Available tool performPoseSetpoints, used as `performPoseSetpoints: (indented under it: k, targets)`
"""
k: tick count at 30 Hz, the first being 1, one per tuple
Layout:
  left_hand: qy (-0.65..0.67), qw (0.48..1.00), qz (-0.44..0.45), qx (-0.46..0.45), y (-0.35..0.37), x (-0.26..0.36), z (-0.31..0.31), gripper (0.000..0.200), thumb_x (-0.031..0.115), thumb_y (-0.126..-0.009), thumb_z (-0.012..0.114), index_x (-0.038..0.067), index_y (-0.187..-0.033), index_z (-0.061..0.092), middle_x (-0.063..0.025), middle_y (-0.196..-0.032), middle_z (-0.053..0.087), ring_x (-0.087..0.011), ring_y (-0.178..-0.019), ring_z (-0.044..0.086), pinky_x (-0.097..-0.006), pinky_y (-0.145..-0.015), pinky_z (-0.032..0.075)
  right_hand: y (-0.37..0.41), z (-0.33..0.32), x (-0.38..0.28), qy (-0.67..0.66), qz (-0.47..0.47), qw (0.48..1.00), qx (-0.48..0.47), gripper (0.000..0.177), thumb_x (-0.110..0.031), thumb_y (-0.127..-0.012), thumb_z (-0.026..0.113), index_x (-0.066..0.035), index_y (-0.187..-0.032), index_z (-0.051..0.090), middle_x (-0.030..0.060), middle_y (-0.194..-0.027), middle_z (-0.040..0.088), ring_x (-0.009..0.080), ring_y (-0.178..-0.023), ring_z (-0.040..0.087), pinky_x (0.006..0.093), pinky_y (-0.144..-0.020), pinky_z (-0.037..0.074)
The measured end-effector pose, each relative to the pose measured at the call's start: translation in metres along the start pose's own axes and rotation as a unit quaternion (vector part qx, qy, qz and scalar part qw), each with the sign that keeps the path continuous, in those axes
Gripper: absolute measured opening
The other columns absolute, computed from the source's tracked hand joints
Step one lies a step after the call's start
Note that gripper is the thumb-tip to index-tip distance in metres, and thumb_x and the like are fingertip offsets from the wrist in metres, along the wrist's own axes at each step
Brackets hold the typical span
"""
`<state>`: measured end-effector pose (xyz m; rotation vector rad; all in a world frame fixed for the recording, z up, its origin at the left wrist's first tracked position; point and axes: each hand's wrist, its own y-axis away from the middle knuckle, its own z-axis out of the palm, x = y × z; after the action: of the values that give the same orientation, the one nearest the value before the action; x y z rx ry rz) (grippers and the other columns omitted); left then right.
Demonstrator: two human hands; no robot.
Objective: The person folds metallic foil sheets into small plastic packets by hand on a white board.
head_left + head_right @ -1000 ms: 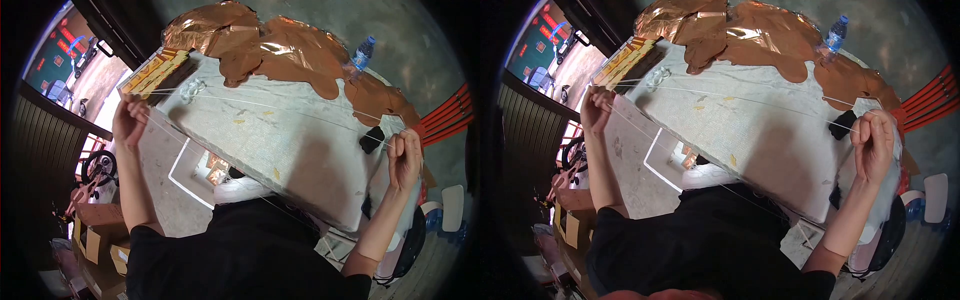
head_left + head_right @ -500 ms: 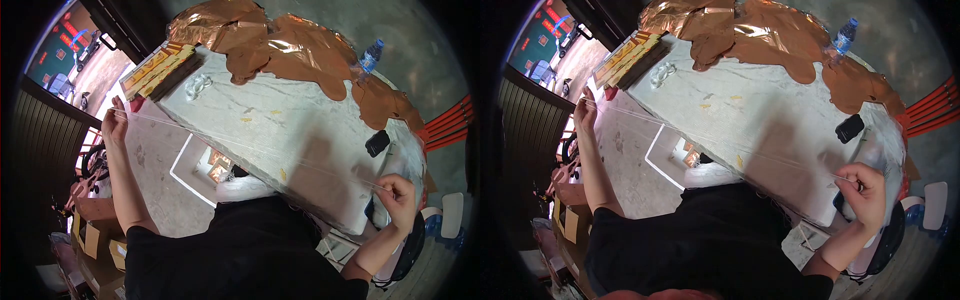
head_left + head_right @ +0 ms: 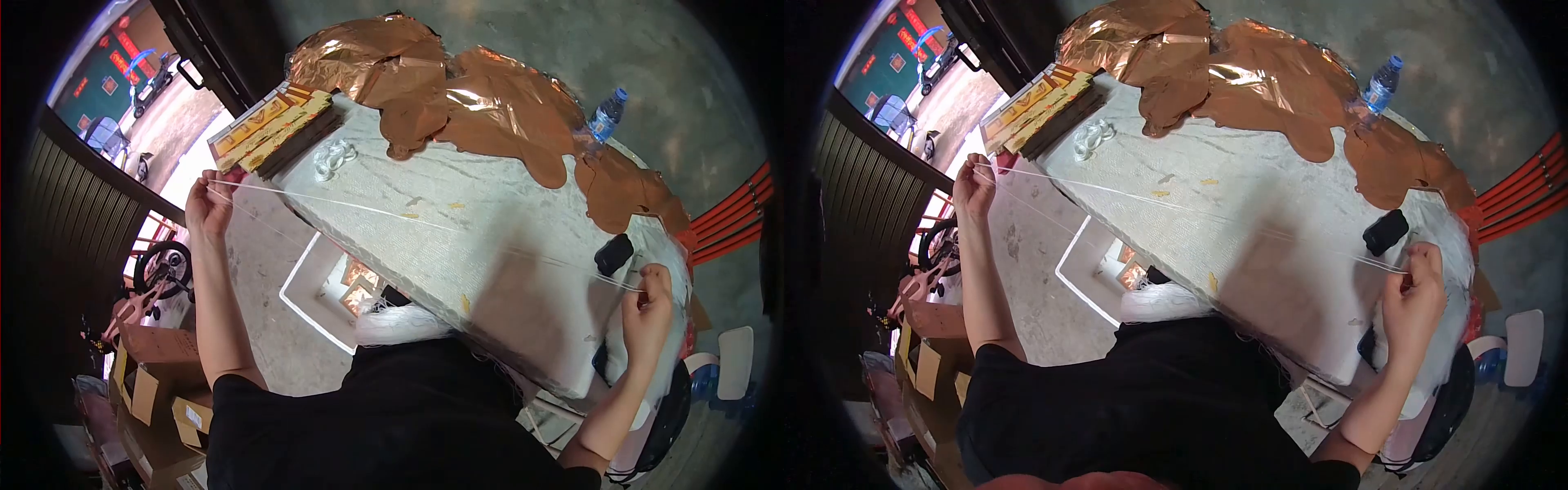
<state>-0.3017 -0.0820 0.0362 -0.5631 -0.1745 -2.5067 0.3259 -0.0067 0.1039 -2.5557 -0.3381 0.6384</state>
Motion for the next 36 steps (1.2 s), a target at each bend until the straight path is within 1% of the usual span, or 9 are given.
performPoseSetpoints:
  k: [17,20,22,26,28,30,32,34,36]
  targets:
    - [0.015,0.999,0.013,0.036,0.019,-0.025,0.061,0.015,0.004,-0.088,0.040,-0.001,-0.077,0.048,-0.0058,-0.072,0.051,-0.0179,-0.067,0.053,-0.0278,-0.066,0.050,0.005,-0.039,0.057,0.237,0.117,0.963,0.051,0.008,-0.002,-0.072,0.052,0.001,-0.075,0.046,0.0168,-0.074,0.047,0.0373,-0.066,0.048,0.0390,-0.061,0.040]
    - [0.155,0.981,-0.079,-0.080,0.022,-0.016,0.063,0.020,0.006,-0.089,0.044,0.003,-0.069,0.043,-0.0011,-0.063,0.040,-0.0100,-0.056,0.040,-0.0207,-0.051,0.038,0.012,-0.039,0.062,0.286,0.023,0.957,-0.039,0.010,-0.003,-0.070,0.056,0.000,-0.076,0.048,0.0151,-0.068,0.048,0.0325,-0.063,0.050,0.0370,-0.059,0.041]
    - [0.037,0.990,0.043,-0.132,0.033,-0.016,0.080,0.021,0.009,-0.091,0.043,0.006,-0.070,0.040,0.0003,-0.062,0.032,-0.0084,-0.050,0.026,-0.0217,-0.042,0.025,0.013,-0.039,0.043,0.045,0.090,0.951,-0.291,0.017,-0.003,-0.064,0.062,-0.002,-0.080,0.056,0.0116,-0.066,0.053,0.0256,-0.063,0.056,0.0334,-0.057,0.043]
    - [-0.111,0.960,0.232,-0.113,0.056,-0.043,0.110,0.013,0.014,-0.093,0.042,0.003,-0.084,0.044,0.0012,-0.062,0.033,-0.0078,-0.050,0.028,-0.0209,-0.041,0.023,0.010,-0.039,0.000,-0.193,-0.068,0.872,-0.444,0.029,-0.002,-0.058,0.067,-0.003,-0.086,0.062,0.0079,-0.072,0.060,0.0182,-0.064,0.059,0.0281,-0.055,0.044]
    - [-0.335,0.883,0.325,-0.053,0.074,-0.088,0.129,0.019,0.022,-0.092,0.046,0.003,-0.097,0.048,0.0026,-0.063,0.035,-0.0067,-0.051,0.030,-0.0214,-0.043,0.026,0.006,-0.033,-0.014,-0.283,-0.098,0.834,-0.463,0.035,0.000,-0.055,0.068,-0.003,-0.090,0.065,0.0072,-0.076,0.062,0.0174,-0.062,0.059,0.0259,-0.056,0.044]
    - [-0.555,0.813,0.144,-0.106,0.099,-0.126,0.130,0.023,0.025,-0.087,0.051,0.007,-0.102,0.052,0.0044,-0.068,0.044,-0.0036,-0.058,0.036,-0.0179,-0.051,0.028,0.005,-0.013,-0.041,-0.256,-0.104,0.886,-0.372,0.030,-0.001,-0.058,0.068,-0.002,-0.088,0.064,0.0071,-0.075,0.062,0.0149,-0.061,0.057,0.0248,-0.057,0.044]
    - [-0.577,0.772,-0.045,-0.264,0.124,-0.177,0.133,0.014,0.018,-0.087,0.050,0.009,-0.098,0.051,0.0028,-0.078,0.048,-0.0062,-0.067,0.046,-0.0230,-0.058,0.040,0.000,0.019,-0.058,-0.278,-0.084,0.888,-0.356,0.026,-0.004,-0.066,0.066,-0.002,-0.091,0.062,0.0061,-0.075,0.062,0.0134,-0.063,0.056,0.0248,-0.058,0.044]
    - [-0.636,0.633,-0.074,-0.434,0.135,-0.222,0.128,0.022,0.006,-0.084,0.051,0.005,-0.105,0.045,-0.0040,-0.083,0.054,-0.0137,-0.075,0.054,-0.0305,-0.065,0.045,-0.004,0.049,-0.063,-0.296,-0.085,0.875,-0.373,0.024,-0.006,-0.071,0.064,-0.002,-0.094,0.061,0.0054,-0.075,0.061,0.0125,-0.064,0.056,0.0247,-0.059,0.044]
    - [-0.628,0.613,-0.066,-0.475,0.152,-0.254,0.130,0.024,0.007,-0.083,0.051,0.004,-0.105,0.042,-0.0092,-0.078,0.055,-0.0218,-0.073,0.057,-0.0320,-0.064,0.045,-0.004,0.075,-0.063,-0.349,-0.056,0.829,-0.433,0.017,-0.014,-0.082,0.058,-0.003,-0.095,0.058,0.0057,-0.070,0.057,0.0137,-0.063,0.054,0.0263,-0.059,0.043]
